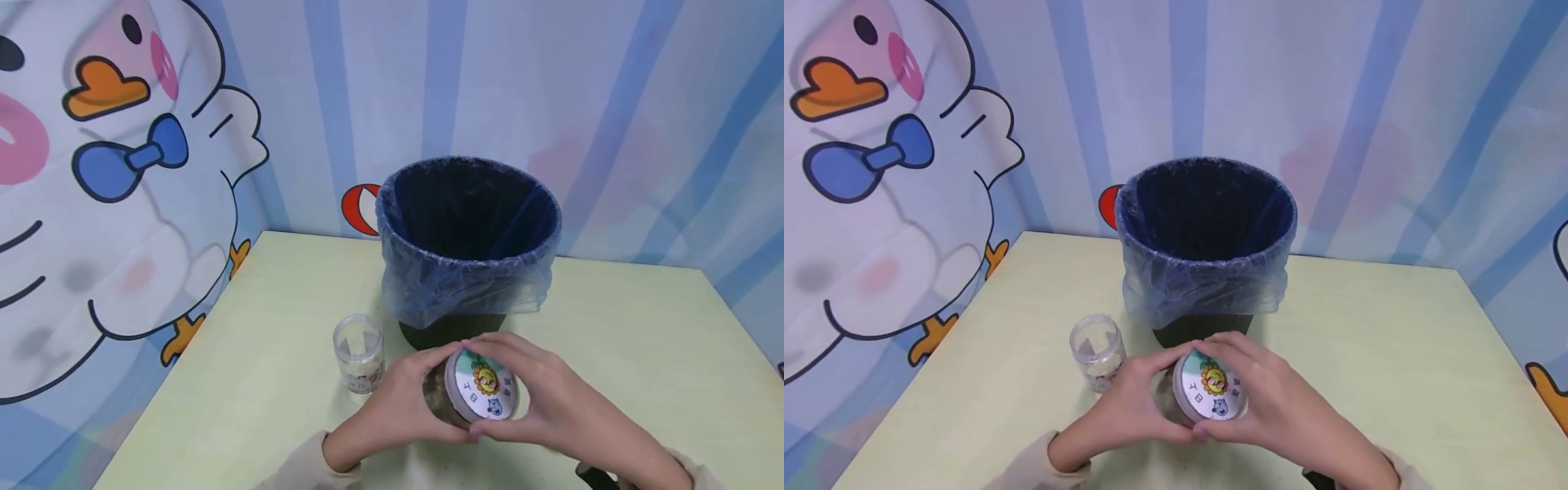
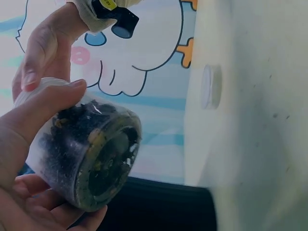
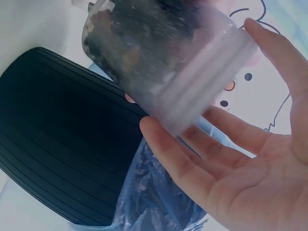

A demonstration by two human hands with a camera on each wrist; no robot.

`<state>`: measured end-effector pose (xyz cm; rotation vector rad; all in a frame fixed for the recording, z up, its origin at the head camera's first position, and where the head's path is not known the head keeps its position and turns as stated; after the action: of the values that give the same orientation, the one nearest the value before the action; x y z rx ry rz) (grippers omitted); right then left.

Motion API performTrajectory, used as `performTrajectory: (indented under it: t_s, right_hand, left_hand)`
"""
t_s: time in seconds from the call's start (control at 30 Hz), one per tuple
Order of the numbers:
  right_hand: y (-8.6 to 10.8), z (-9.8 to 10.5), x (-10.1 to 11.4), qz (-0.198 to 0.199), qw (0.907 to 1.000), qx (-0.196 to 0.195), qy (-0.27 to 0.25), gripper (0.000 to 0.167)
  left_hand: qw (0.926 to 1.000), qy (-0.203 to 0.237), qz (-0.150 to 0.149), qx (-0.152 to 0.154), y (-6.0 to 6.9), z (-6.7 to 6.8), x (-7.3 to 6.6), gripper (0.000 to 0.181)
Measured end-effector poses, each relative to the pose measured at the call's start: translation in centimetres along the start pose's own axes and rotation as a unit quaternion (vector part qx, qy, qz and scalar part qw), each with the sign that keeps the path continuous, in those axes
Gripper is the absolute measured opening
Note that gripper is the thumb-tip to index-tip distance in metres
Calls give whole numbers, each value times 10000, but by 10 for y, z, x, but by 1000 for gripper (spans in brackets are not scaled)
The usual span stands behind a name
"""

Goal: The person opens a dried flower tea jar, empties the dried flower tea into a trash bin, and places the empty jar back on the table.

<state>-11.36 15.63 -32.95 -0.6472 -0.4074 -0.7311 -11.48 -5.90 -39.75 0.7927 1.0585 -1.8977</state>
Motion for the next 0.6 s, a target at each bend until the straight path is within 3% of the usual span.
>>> performTrajectory:
  t_s: [0.33, 0.6]
  right_hand:
    - [-15, 10, 0, 161, 9980, 571, -239, 71]
    - [-15, 10, 1, 684, 9959, 569, -162, 72]
  left_hand:
    - [9938, -971, -545, -75, -5, 7, -7, 89]
    - [9899, -1302, -553, 61, -8, 9, -9, 87]
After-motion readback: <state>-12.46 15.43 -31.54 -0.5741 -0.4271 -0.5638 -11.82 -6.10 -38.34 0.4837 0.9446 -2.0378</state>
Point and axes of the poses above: each hand's wrist, its own y-axis away from the middle knuckle, its own z-axis out of the back of the hand, x = y × z, the point moved 1 cm from there along -y, towards the middle knuckle, and after that the axes turned 8 degrees about -x, right-handed, at the moved point
